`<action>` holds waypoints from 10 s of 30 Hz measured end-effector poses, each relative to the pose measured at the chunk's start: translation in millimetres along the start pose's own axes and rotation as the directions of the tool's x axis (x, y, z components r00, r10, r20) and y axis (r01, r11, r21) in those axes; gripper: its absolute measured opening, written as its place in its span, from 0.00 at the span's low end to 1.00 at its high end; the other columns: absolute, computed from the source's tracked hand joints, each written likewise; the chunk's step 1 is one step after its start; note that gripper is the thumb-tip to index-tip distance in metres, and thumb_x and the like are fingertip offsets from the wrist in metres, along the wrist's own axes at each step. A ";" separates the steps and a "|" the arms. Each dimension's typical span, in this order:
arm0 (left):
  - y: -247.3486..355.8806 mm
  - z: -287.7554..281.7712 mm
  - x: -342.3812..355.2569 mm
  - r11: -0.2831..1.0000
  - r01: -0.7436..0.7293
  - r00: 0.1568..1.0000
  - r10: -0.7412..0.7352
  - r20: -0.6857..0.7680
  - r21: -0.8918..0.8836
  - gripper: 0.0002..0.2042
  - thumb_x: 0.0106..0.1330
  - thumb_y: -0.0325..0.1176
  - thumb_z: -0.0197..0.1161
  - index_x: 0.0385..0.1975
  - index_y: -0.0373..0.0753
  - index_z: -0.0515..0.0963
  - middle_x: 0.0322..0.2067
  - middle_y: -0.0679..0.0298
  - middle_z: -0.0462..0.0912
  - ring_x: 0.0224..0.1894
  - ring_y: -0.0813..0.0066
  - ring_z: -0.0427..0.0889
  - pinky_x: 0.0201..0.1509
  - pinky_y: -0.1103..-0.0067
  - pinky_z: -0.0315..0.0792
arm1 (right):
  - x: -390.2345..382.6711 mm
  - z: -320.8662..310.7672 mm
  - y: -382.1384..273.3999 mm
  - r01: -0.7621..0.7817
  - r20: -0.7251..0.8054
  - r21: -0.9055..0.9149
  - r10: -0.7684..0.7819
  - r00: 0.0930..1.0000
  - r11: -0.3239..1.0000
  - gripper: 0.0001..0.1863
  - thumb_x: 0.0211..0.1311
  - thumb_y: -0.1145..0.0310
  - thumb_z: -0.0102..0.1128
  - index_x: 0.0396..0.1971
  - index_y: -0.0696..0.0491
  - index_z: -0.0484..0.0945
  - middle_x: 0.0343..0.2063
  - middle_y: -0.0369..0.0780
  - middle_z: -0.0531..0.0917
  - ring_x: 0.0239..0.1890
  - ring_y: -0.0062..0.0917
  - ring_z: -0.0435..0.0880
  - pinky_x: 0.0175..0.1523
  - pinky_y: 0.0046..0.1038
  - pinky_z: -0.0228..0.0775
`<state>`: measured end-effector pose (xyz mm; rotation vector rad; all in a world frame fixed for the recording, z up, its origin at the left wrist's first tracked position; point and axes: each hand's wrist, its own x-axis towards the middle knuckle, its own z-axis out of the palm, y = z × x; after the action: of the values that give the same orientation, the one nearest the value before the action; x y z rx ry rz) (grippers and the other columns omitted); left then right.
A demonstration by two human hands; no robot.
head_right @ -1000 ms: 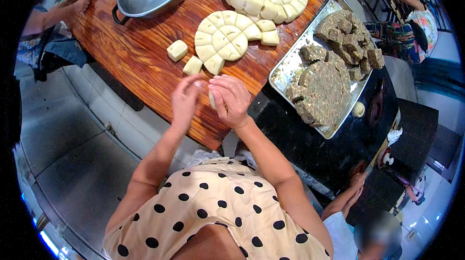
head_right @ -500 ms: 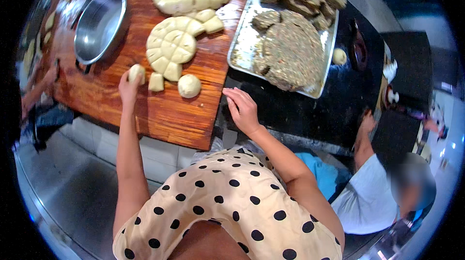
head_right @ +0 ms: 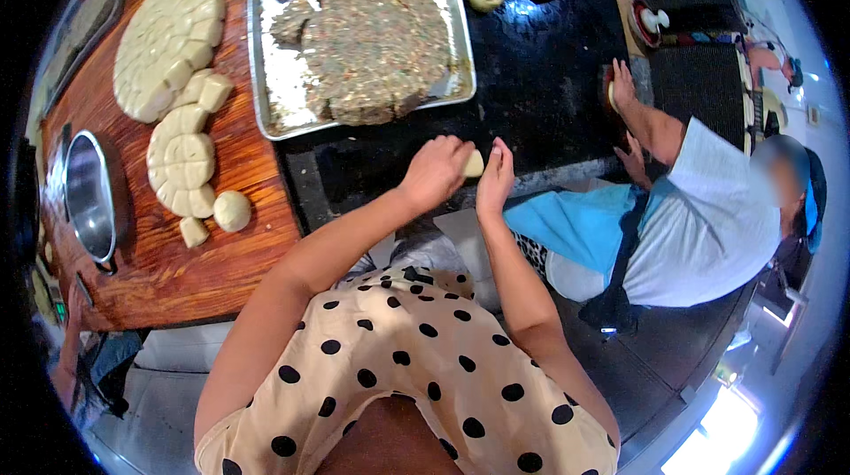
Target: The person takes dough pieces and filling from a tray, flattens the dough, places the filling inside, and pinches the dough closed to form stuffed buns before placing them on a scale.
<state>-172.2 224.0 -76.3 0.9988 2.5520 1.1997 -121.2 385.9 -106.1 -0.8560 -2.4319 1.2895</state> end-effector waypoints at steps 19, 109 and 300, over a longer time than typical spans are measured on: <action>-36.3 0.5 -70.5 0.561 0.587 0.729 -0.680 0.079 -0.584 0.11 0.69 0.26 0.58 0.49 0.33 0.78 0.43 0.58 0.84 0.43 0.72 0.84 0.49 0.78 0.76 | 40.2 85.3 -1.2 0.223 0.096 -0.745 -0.231 0.968 0.629 0.36 0.69 0.48 0.46 0.70 0.55 0.55 0.71 0.50 0.54 0.74 0.43 0.48 0.75 0.45 0.36; -48.4 -147.8 -195.2 -0.385 -0.269 0.688 -0.718 0.103 -0.883 0.19 0.68 0.34 0.63 0.55 0.34 0.72 0.50 0.60 0.81 0.51 0.73 0.80 0.58 0.73 0.74 | 74.4 355.5 -275.1 0.757 0.937 0.226 -0.077 -0.342 -0.614 0.11 0.52 0.73 0.61 0.37 0.54 0.75 0.35 0.39 0.81 0.42 0.32 0.81 0.47 0.33 0.72; 54.1 -169.3 -131.0 0.084 0.106 0.872 -0.487 0.052 -0.991 0.32 0.76 0.56 0.37 0.67 0.36 0.60 0.64 0.55 0.66 0.64 0.67 0.68 0.69 0.71 0.60 | -128.1 -18.4 -204.1 0.079 0.469 0.682 -0.517 0.717 0.727 0.34 0.54 0.76 0.68 0.62 0.59 0.66 0.54 0.42 0.77 0.54 0.25 0.77 0.60 0.28 0.69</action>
<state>-111.0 60.0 58.3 -0.1162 1.2008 2.4009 -87.9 232.0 77.2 0.2482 -2.1123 2.3012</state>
